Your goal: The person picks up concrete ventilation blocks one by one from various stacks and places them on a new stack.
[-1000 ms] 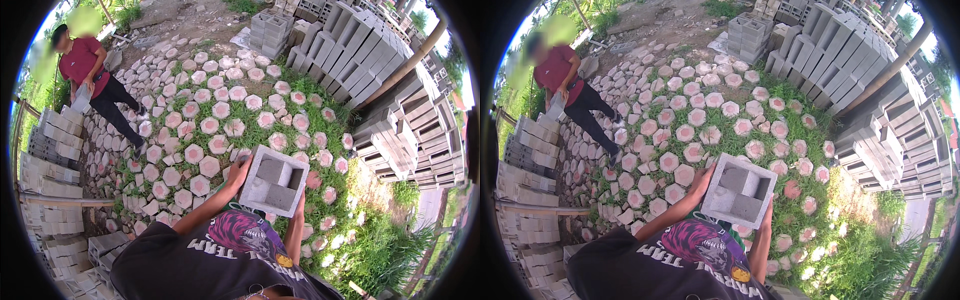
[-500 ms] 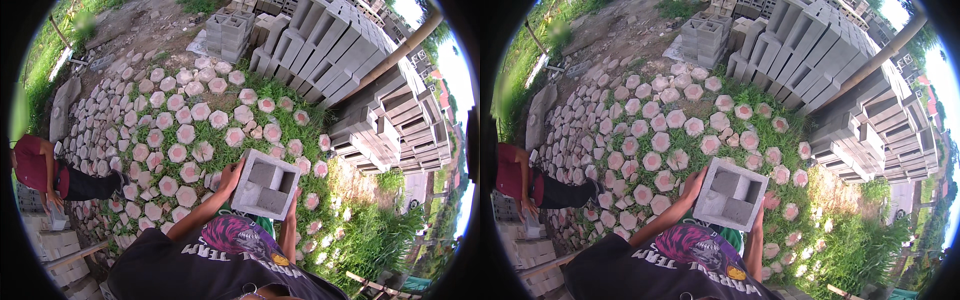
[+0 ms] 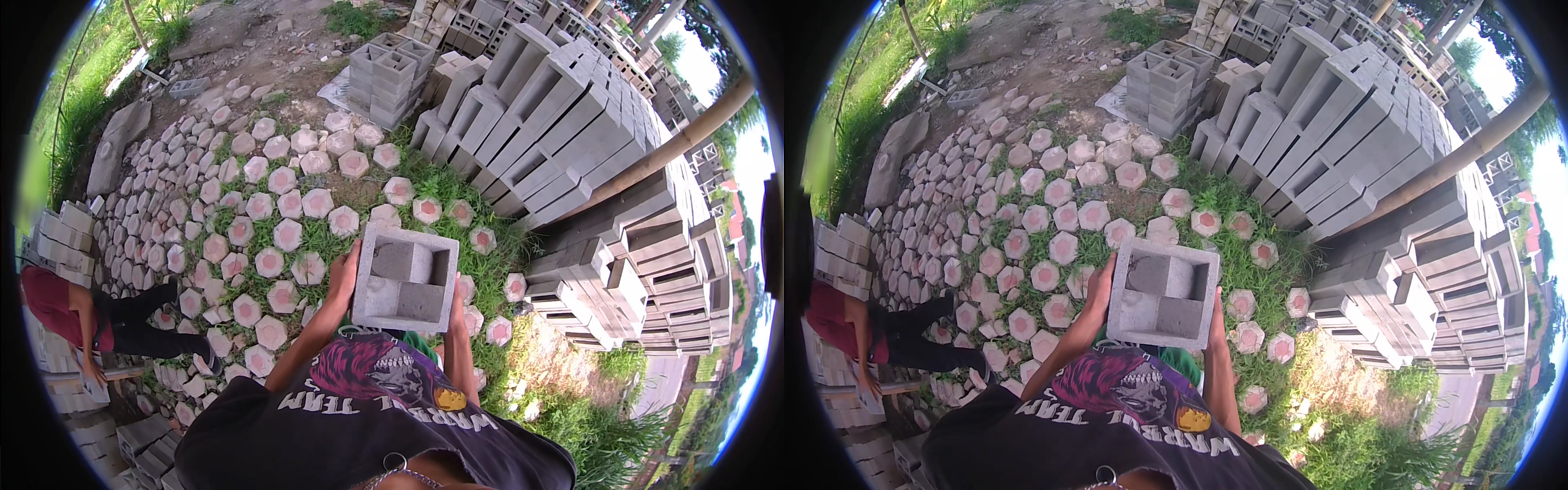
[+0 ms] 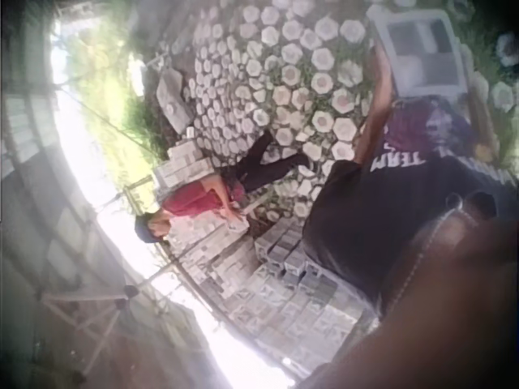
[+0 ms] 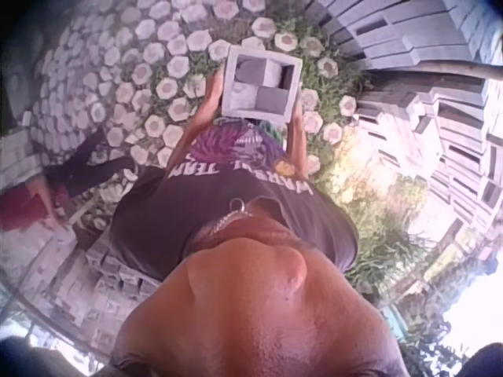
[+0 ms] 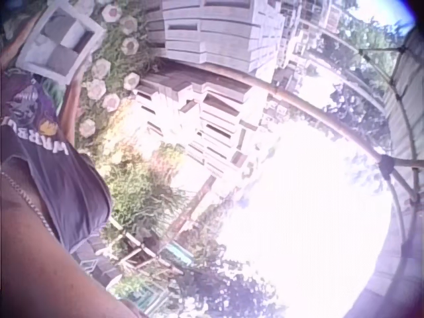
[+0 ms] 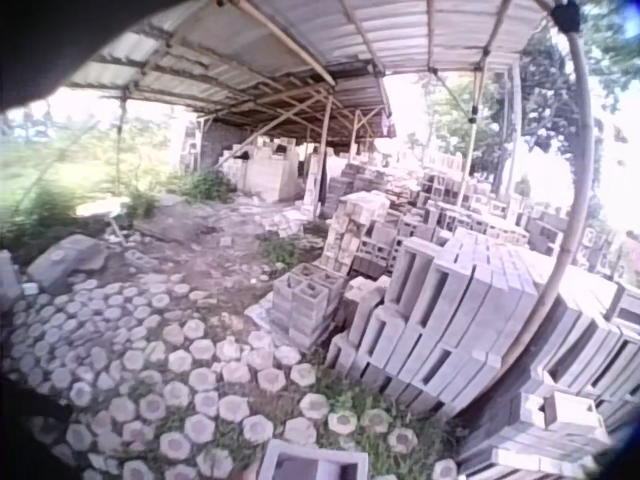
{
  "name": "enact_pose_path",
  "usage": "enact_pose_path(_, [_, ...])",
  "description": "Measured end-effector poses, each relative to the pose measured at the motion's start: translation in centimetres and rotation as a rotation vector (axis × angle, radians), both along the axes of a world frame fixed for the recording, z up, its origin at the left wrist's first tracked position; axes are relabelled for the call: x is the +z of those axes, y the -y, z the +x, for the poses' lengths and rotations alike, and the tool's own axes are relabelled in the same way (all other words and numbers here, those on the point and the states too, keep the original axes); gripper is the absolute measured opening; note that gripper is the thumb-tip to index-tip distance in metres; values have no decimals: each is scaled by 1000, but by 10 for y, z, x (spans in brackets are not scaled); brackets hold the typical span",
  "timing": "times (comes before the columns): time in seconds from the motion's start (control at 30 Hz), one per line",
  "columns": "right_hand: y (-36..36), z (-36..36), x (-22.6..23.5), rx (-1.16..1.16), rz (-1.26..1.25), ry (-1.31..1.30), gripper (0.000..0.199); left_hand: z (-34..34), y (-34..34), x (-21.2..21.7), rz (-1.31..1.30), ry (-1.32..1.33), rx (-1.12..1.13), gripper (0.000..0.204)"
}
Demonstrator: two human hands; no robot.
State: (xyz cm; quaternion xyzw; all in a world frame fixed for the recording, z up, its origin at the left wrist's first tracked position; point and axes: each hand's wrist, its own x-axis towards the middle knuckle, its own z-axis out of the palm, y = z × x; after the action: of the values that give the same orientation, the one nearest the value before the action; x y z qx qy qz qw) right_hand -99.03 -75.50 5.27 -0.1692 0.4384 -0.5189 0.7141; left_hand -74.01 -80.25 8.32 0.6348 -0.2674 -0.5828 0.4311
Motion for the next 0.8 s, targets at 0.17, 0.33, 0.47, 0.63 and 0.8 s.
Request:
enact_pose_path(0.17, [51, -21, 20, 127, -23, -48, 75, -24, 36, -24, -61, 4, 171, 60])
enact_pose_path(0.33, [105, -29, 11, 127, 34, -40, 76, -35, 86, -29, -42, 21, 206, 59])
enact_pose_path(0.47, [161, -24, 7, 85, 15, -123, 77, -31, 147, -13, -25, -15, 142, 61])
enact_pose_path(0.63, [242, -19, 25, 47, -97, -115, 77, -33, 247, -36, 52, 137, 20, 72])
enact_pose_path(0.8, [315, -4, 39, -36, -81, -183, 75, -22, 337, -2, 66, 90, -68, 74])
